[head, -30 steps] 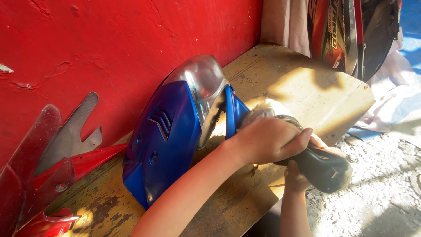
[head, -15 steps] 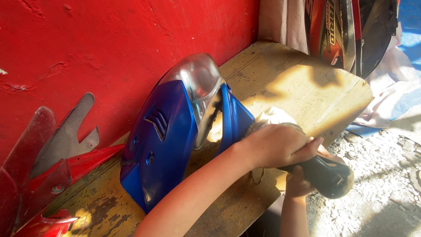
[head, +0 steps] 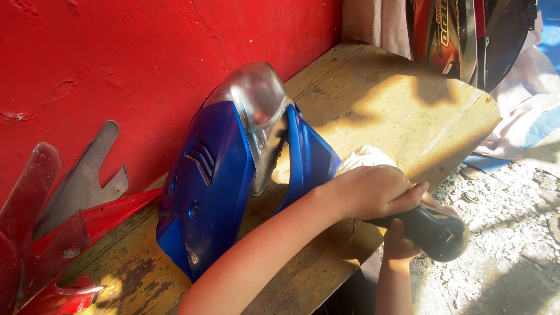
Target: The person uses a handheld electric polisher with a buffing pad to polish the surface of a blue motorcycle fairing. They move the tool across the curved surfaces and edges of the fairing, which rests on a wooden workbench next to other motorcycle parts.
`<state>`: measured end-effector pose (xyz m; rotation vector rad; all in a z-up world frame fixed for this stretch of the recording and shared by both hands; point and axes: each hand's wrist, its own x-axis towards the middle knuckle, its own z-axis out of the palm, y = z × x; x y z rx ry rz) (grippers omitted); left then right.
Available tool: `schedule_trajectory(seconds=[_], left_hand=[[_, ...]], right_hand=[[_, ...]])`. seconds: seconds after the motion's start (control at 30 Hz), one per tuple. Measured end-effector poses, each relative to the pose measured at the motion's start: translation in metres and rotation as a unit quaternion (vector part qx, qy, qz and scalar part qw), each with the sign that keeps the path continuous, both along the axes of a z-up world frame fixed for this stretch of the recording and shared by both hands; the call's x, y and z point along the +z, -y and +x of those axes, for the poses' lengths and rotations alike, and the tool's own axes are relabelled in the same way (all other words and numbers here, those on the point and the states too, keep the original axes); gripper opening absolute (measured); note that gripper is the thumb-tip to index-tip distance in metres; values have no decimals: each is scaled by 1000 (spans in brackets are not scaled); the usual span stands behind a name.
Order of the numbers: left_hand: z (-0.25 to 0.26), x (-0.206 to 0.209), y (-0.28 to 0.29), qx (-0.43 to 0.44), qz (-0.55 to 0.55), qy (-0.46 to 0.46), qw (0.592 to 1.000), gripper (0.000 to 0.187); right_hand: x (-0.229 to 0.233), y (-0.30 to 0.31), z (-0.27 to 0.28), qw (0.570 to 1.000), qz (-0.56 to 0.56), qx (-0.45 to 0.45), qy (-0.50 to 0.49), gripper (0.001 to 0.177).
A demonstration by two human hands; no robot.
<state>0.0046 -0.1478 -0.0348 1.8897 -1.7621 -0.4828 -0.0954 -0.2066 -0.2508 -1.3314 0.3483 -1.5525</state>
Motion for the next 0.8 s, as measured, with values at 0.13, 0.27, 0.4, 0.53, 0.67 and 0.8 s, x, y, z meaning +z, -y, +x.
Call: schedule_trajectory(seconds=[0.13, 0.27, 0.4, 0.53, 0.67, 0.8], left_hand=[[3, 10, 4, 32, 5, 25, 999, 74], [-1, 5, -1, 34, 18, 17, 999, 75], [-1, -9, 0, 19, 38, -26, 999, 71], [9, -29, 11, -4, 49, -30, 998, 72], [16, -26, 18, 5, -5, -15, 1000, 71], [11, -22, 14, 28, 7, 8, 1000, 72]], right_hand=[[-20, 10, 7, 999, -13, -26, -20, 90], [10, -2, -3, 1000, -3, 10, 5, 89], [-5, -3, -11, 999, 15, 28, 13, 90], [17, 1, -7, 1000, -4, 6, -4, 83], [34, 9, 3, 1000, -20, -2, 13, 78], [27, 8, -4, 1000, -11, 18, 15, 78]])
